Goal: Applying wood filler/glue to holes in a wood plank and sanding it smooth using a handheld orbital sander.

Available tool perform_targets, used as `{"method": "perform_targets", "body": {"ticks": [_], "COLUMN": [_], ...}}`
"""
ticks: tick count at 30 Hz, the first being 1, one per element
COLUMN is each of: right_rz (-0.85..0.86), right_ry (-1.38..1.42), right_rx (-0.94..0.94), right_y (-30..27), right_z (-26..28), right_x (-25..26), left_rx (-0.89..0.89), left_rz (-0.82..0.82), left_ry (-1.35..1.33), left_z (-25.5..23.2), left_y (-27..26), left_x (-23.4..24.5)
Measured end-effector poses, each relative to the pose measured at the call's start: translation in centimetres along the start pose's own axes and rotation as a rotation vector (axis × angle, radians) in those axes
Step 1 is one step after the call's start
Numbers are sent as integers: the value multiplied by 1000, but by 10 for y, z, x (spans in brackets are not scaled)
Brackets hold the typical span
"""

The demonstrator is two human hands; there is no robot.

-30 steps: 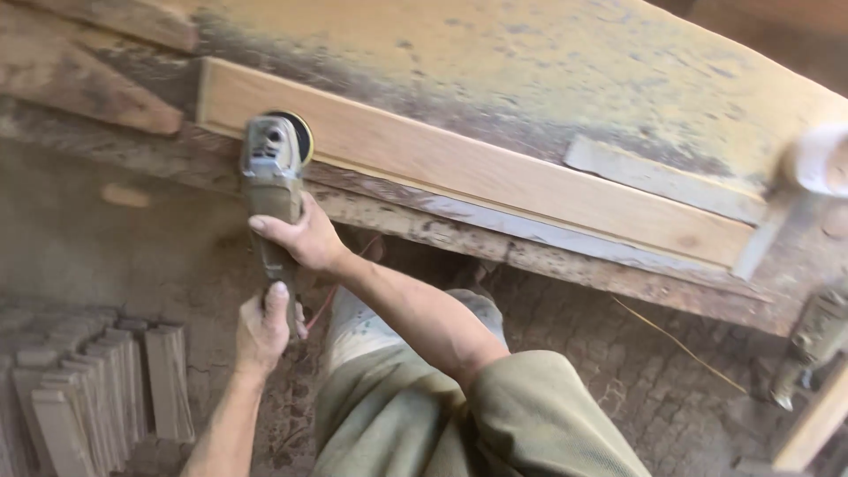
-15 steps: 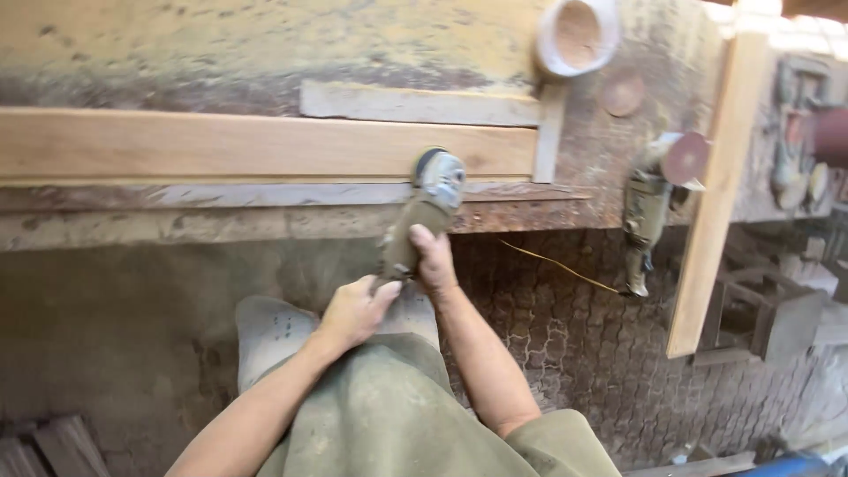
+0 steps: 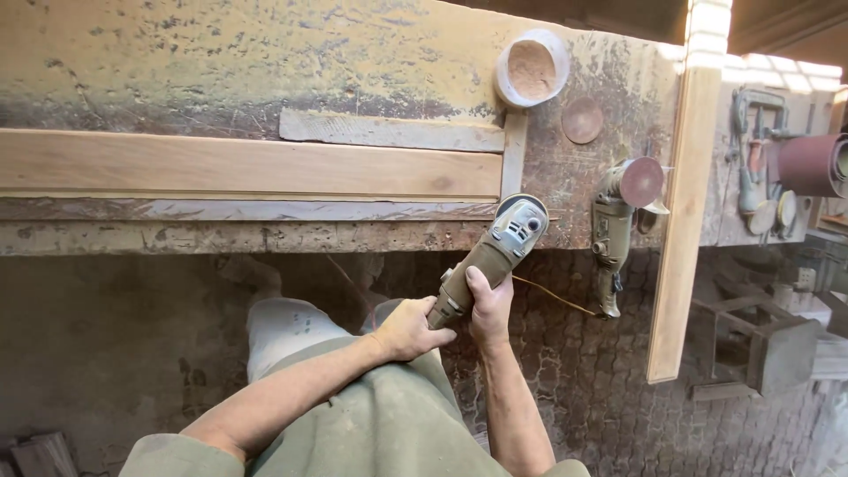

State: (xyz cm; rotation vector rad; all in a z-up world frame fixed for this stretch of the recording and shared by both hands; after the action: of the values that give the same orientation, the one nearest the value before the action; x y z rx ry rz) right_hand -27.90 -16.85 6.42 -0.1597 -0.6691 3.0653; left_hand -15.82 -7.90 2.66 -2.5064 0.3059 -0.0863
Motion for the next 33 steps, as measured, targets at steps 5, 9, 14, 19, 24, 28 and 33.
{"method": "perform_targets", "body": {"ticks": [5,9,14,19,24,28,33], "right_rz": [296,620,109,-211,-254,-242,-175], "right_ry": [281,357,-758,-1356,-1591,-1594,-1621], "right_rx": [5,-40,103,-99,-136,-58,-80], "right_y": [-6,19,104,165,199,203,219], "right_z": [-3,24,-16,13,-1,7,1], "right_x": [28,12,81,97,107,111,126], "left_rx": [37,22,-104,256,449,446,157], "left_rz": [213,405,-283,-498,-361,-115,-187], "left_ry": [-146,-152,808,1157,1129,1149,1454], "left_z": [-21,-43,-9,48,-6,-2,42], "left_y": [-14,-2,44,44,41,55,16], "left_x": [7,20,158,344,398,393,368]}}
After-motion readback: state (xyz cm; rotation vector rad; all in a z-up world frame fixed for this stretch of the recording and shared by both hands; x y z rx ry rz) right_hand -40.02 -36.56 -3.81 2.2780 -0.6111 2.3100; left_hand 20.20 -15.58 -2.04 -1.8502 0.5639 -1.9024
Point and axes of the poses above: each hand's wrist, its own y-axis towards the middle knuckle, its own x-axis out of the back of the hand, z = x × y, the point moved 2 cm from there along y, towards the middle knuckle, and after that the axes turned 4 degrees about z, right-handed, at the moved point
